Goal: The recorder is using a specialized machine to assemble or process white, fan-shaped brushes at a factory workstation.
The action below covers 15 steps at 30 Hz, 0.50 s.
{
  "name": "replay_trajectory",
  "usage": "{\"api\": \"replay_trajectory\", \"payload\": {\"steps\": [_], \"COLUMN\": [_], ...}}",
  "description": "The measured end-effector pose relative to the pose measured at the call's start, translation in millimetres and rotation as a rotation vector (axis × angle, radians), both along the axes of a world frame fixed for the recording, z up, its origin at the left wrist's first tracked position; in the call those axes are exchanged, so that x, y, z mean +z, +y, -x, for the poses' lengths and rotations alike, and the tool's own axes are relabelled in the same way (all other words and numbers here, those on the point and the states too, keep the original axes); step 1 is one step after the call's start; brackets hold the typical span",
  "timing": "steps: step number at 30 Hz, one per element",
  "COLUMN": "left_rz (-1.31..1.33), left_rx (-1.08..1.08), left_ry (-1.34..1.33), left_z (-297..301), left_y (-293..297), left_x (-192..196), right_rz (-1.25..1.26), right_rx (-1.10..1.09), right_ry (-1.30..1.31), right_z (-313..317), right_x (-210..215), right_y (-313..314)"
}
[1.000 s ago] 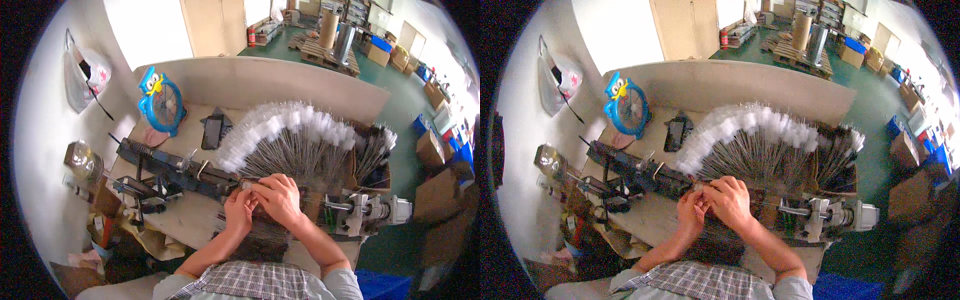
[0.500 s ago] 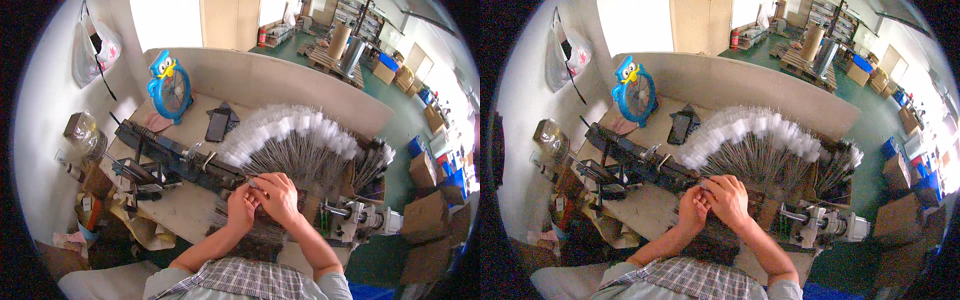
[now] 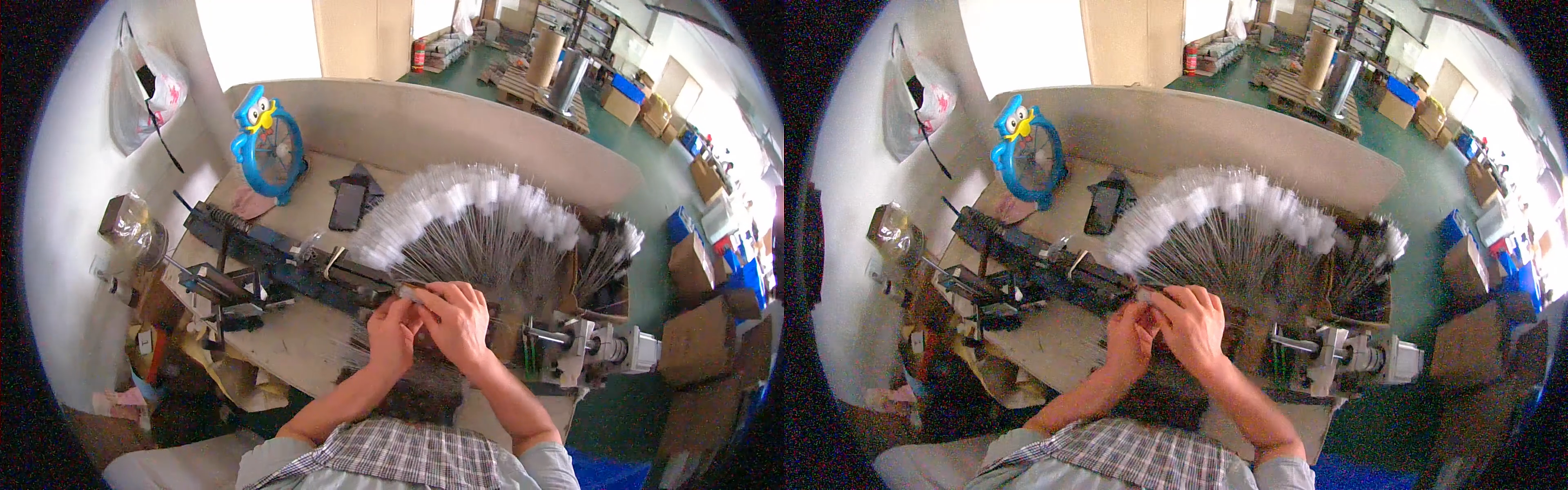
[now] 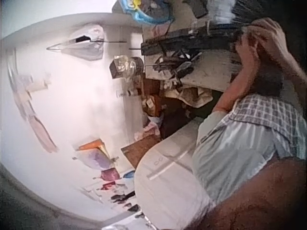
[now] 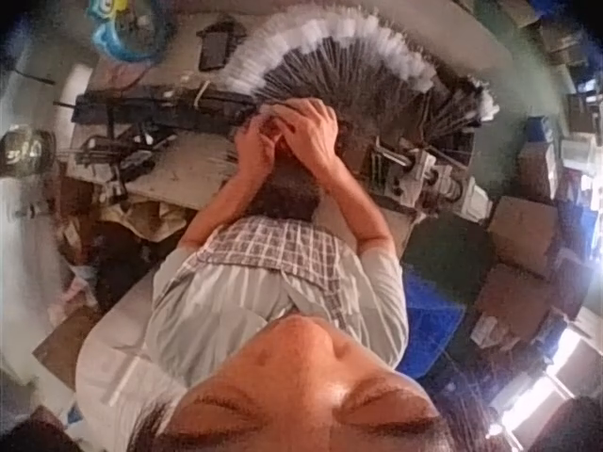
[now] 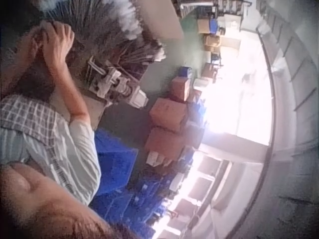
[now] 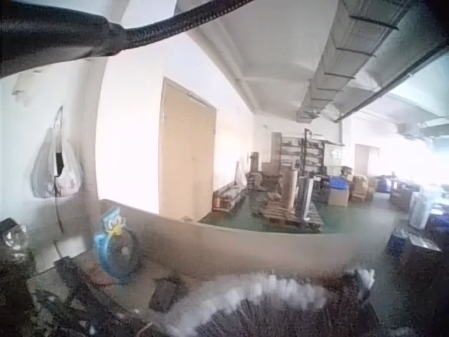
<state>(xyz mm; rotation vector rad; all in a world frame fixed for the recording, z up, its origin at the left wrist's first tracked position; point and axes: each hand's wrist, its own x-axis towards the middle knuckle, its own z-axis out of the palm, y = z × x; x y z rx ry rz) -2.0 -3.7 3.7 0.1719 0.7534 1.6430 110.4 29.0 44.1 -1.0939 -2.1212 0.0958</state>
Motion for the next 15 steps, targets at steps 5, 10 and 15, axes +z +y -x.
{"api": "replay_trajectory", "payload": {"steps": [5, 10, 15], "left_rz": [0.068, 0.042, 0.058], "left_rx": [0.002, -0.007, 0.010], "left_ry": [0.005, 0.053, 0.034], "left_z": [-1.2, -2.5, -1.9], "left_y": [2.8, 0.5, 1.4], "left_x": [3.8, 2.7, 5.1], "right_rz": [0.006, 0.009, -0.031], "right_rx": [0.007, 0.011, 0.037], "right_ry": [0.012, 0.028, 0.028], "right_z": [-4.8, -8.9, -4.8], "right_x": [1.4, -0.7, -4.0], "right_y": [1.1, -1.6, 0.4]}}
